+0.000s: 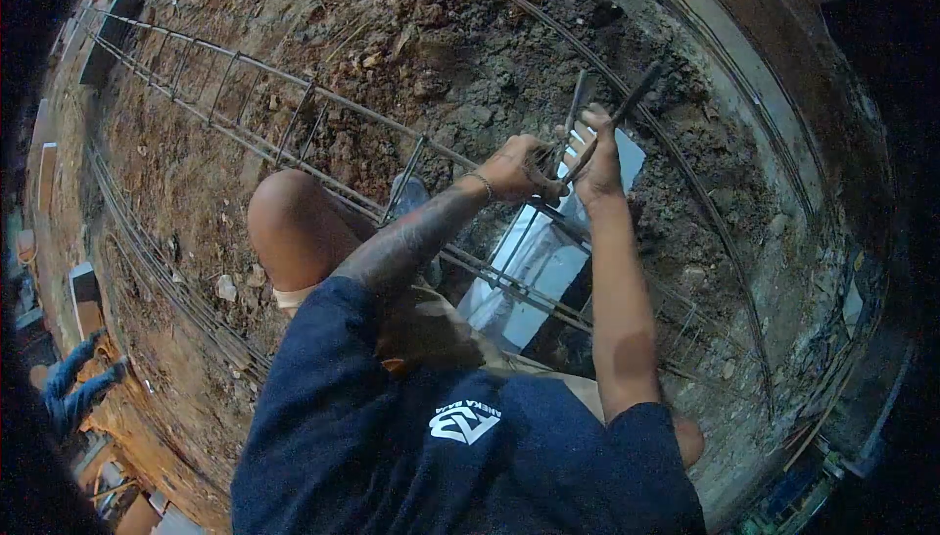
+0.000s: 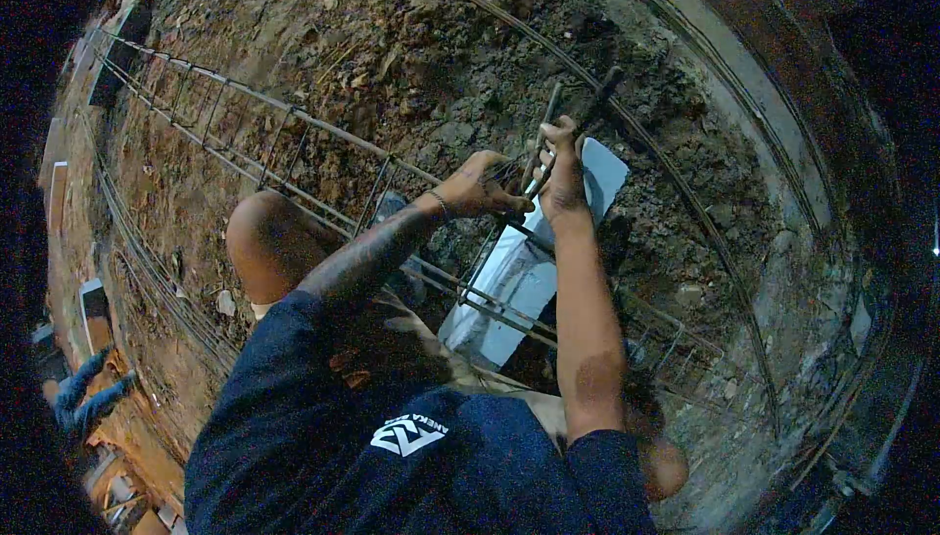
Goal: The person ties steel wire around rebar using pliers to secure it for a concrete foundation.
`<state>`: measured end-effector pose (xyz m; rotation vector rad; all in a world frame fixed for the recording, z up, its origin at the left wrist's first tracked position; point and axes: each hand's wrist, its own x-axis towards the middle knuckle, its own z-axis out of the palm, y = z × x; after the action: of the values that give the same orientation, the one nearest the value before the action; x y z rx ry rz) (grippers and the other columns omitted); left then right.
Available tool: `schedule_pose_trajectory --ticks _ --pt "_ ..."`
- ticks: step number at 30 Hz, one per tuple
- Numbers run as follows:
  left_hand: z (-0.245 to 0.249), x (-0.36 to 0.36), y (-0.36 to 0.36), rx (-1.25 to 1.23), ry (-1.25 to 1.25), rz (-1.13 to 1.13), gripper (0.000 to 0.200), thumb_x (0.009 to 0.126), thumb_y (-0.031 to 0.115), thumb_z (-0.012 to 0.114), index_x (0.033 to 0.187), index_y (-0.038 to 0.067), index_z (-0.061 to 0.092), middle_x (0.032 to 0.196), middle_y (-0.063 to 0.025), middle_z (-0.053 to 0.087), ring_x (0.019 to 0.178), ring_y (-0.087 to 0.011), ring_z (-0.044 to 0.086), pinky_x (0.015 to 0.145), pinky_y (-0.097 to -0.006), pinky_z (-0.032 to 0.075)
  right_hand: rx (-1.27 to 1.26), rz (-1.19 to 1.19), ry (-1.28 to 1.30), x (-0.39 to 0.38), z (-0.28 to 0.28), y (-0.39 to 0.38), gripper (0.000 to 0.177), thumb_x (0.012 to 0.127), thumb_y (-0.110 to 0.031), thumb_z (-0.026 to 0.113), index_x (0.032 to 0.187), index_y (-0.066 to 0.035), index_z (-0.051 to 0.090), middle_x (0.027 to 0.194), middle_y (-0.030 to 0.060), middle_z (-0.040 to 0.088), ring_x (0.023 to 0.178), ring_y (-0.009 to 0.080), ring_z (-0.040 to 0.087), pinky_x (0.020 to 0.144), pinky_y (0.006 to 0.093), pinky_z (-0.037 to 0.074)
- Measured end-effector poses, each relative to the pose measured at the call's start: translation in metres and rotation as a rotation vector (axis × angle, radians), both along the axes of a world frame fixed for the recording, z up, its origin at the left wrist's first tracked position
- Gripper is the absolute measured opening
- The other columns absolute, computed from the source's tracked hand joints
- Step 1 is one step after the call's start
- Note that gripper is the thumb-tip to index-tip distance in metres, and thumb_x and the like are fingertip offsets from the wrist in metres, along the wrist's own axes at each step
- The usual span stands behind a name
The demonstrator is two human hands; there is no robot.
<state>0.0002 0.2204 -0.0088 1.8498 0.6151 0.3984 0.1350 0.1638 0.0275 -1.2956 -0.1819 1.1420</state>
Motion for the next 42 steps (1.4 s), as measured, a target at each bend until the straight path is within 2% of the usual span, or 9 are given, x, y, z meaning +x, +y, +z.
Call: schedule_pose_trajectory --ticks 5,7,10,14,23,25,30,35,42 --pt "-0.003 -0.005 -0.002 0.017 -0.053 -0.038 0.049 0.060 0.037 0.076 0.085 0.000 0.055 0.080 -0.0125 0.054 0.076 -0.0200 0.051 0.068 -0.0330 0.042 -0.020 -0.135 -0.100 -0.012 0.001 0.004 0.041 0.074 -0.030 0.057 0.105 -0.008 0.043 0.095 0.0086 0.049 0.083 0.0178 0.050 0.071 0.0327 0.041" --pt "-0.002 -0.006 -0.002 0.185 -0.154 0.067 0.054 0.060 0.038 0.075 0.093 0.000 0.055 0.090 -0.0154 0.054 0.085 -0.0236 0.052 0.075 -0.0340 0.042 0.114 -0.193 -0.225 -0.009 -0.005 0.007 0.065 0.072 -0.025 0.061 0.125 -0.010 0.026 0.091 0.0059 0.049 0.056 0.0094 0.045 0.040 0.0211 0.033" --pt "0.038 -0.008 0.001 -0.142 0.169 -0.106 0.065 0.061 0.039 0.075 0.108 0.002 0.049 0.104 -0.0183 0.049 0.099 -0.0291 0.047 0.085 -0.0357 0.038 0.045 -0.131 -0.235 -0.006 -0.007 0.010 0.048 0.074 -0.020 0.061 0.113 -0.008 0.035 0.079 0.0030 0.048 0.049 0.0073 0.041 0.035 0.0211 0.030" --pt "0.030 -0.010 0.002 -0.153 0.132 -0.146 0.063 0.061 0.039 0.074 0.106 0.001 0.049 0.102 -0.0171 0.049 0.096 -0.0275 0.049 0.084 -0.0356 0.039 -0.019 -0.205 -0.376 -0.005 -0.010 0.017 0.019 0.078 -0.018 0.060 0.083 -0.009 0.045 0.065 -0.0003 0.048 0.052 0.0071 0.045 0.047 0.0214 0.040" --pt "0.031 -0.001 0.008 -0.390 0.203 -0.270 0.057 0.057 0.046 0.075 0.088 0.001 0.058 0.093 -0.0158 0.053 0.096 -0.0254 0.048 0.080 -0.0373 0.039 -0.283 -0.183 -0.505 0.012 0.027 0.043 0.035 0.079 -0.034 0.060 0.077 -0.001 0.046 0.064 0.0036 0.047 0.053 0.0130 0.051 0.044 0.0260 0.043" --pt "0.033 -0.005 0.002 -0.107 0.104 -0.091 0.055 0.058 0.045 0.075 0.086 0.000 0.059 0.092 -0.0175 0.055 0.090 -0.0245 0.051 0.074 -0.0353 0.041 -0.536 -0.131 -0.765 0.024 0.020 0.058 0.045 0.081 -0.045 0.053 0.071 -0.001 0.047 0.058 0.0046 0.046 0.045 0.0150 0.048 0.039 0.0275 0.042" --pt "0.052 -0.016 0.026 0.116 0.229 -0.199 0.069 0.057 0.045 0.075 0.101 -0.003 0.053 0.101 -0.0175 0.054 0.091 -0.0254 0.053 0.081 -0.0323 0.042 -0.153 -0.105 -0.396 0.012 0.035 0.062 0.045 0.081 -0.048 0.051 0.068 -0.005 0.047 0.055 0.0024 0.044 0.041 0.0124 0.043 0.037 0.0279 0.036" --pt "0.061 -0.013 0.079 -0.780 -0.274 -0.269 0.063 0.070 0.036 0.067 0.115 -0.002 0.043 0.108 -0.0103 0.052 0.096 -0.0161 0.051 0.089 -0.0315 0.038 0.188 0.118 -0.146 0.012 0.048 0.041 0.044 0.076 -0.051 0.056 0.065 -0.011 0.042 0.051 -0.0027 0.035 0.040 0.0092 0.036 0.039 0.0262 0.033" --pt "0.036 0.054 0.009 -0.845 -0.311 -0.431 0.033 0.074 0.021 0.066 0.097 0.002 0.053 0.082 -0.0011 0.055 0.076 -0.0131 0.054 0.070 -0.0283 0.044 0.161 0.084 -0.141 0.017 0.057 0.030 0.035 0.079 -0.038 0.060 0.066 -0.012 0.040 0.051 -0.0027 0.033 0.041 0.0088 0.037 0.038 0.0256 0.032"
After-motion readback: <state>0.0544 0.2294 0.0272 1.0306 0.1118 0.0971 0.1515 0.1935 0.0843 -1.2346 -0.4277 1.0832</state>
